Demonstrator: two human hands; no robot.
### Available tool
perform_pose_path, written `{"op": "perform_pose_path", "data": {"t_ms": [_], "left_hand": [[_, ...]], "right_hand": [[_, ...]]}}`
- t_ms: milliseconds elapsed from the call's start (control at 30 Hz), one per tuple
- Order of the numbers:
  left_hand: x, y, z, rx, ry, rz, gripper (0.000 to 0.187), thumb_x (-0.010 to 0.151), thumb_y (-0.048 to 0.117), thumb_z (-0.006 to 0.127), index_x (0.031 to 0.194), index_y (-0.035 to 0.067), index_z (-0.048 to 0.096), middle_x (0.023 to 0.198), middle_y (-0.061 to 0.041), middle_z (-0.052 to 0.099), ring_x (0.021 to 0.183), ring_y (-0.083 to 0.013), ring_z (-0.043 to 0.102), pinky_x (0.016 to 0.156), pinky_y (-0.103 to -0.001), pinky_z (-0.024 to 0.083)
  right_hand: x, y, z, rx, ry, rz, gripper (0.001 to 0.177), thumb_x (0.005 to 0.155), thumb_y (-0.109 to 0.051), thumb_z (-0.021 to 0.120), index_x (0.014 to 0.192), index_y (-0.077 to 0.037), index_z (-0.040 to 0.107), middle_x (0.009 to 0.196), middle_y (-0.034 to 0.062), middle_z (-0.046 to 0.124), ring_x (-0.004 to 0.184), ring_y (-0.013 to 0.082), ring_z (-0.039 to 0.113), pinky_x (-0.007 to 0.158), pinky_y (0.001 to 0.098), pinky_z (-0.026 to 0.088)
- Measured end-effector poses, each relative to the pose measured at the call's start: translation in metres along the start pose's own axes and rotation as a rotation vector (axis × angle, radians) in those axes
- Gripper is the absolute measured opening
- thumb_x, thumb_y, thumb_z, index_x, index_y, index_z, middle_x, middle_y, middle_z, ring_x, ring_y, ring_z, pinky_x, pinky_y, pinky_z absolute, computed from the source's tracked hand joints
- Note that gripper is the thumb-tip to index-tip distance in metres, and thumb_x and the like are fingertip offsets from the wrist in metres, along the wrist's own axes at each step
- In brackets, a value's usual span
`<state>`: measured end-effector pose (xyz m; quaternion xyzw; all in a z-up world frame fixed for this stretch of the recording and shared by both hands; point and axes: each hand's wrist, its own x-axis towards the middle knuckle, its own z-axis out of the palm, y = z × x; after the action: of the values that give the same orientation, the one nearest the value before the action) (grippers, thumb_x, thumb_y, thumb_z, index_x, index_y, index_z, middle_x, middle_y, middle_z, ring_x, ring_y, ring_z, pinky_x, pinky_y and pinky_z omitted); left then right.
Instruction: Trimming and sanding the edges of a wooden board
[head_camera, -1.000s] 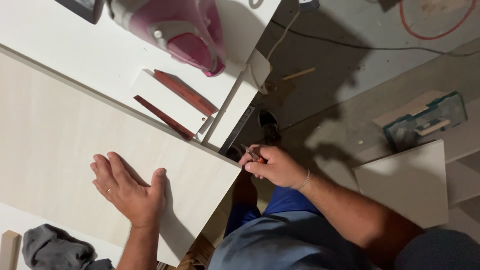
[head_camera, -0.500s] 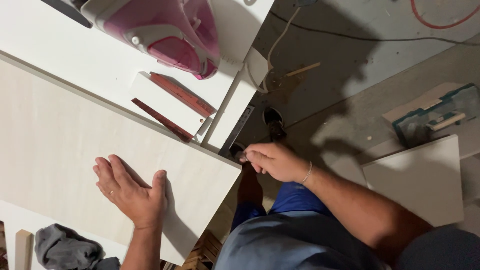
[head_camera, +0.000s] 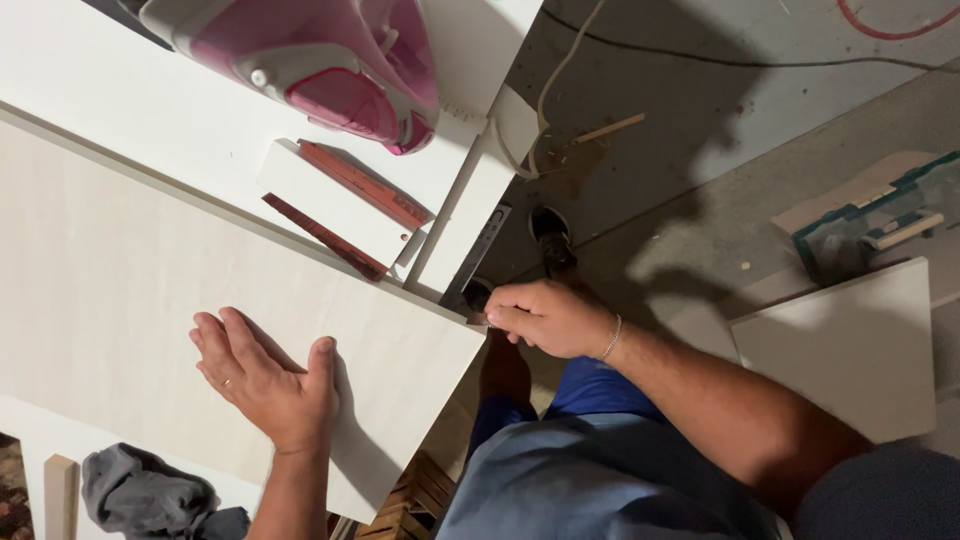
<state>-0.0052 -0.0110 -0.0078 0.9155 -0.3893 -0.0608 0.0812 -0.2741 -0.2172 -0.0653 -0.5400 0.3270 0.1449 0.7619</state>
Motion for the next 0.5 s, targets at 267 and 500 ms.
{"op": "perform_pose_path", "data": {"t_ms": [267, 500], "left_hand": [[0.000, -0.001, 0.000, 0.003, 0.003, 0.004, 0.103, 0.091, 0.069, 0.056, 0.163, -0.001, 0.033, 0.170, -0.023, 0.023, 0.159, -0.0445, 0.019, 0.124, -0.070, 0.017], [0.000, 0.001, 0.000, -0.004, 0.008, 0.003, 0.103, 0.091, 0.071, 0.054, 0.163, -0.001, 0.033, 0.170, -0.023, 0.024, 0.159, -0.0449, 0.019, 0.124, -0.070, 0.017]], "right_hand": [[-0.005, 0.000, -0.002, -0.020, -0.010, -0.078, 0.024, 0.102, -0.024, 0.053, 0.081, -0.015, 0.063, 0.067, -0.0048, 0.062, 0.056, 0.0082, 0.056, 0.056, 0.0246, 0.046], [-0.013, -0.018, -0.003, -0.068, 0.038, -0.093, 0.029, 0.101, -0.025, 0.053, 0.073, -0.017, 0.058, 0.064, -0.0076, 0.059, 0.057, 0.0076, 0.053, 0.062, 0.0272, 0.045]]}}
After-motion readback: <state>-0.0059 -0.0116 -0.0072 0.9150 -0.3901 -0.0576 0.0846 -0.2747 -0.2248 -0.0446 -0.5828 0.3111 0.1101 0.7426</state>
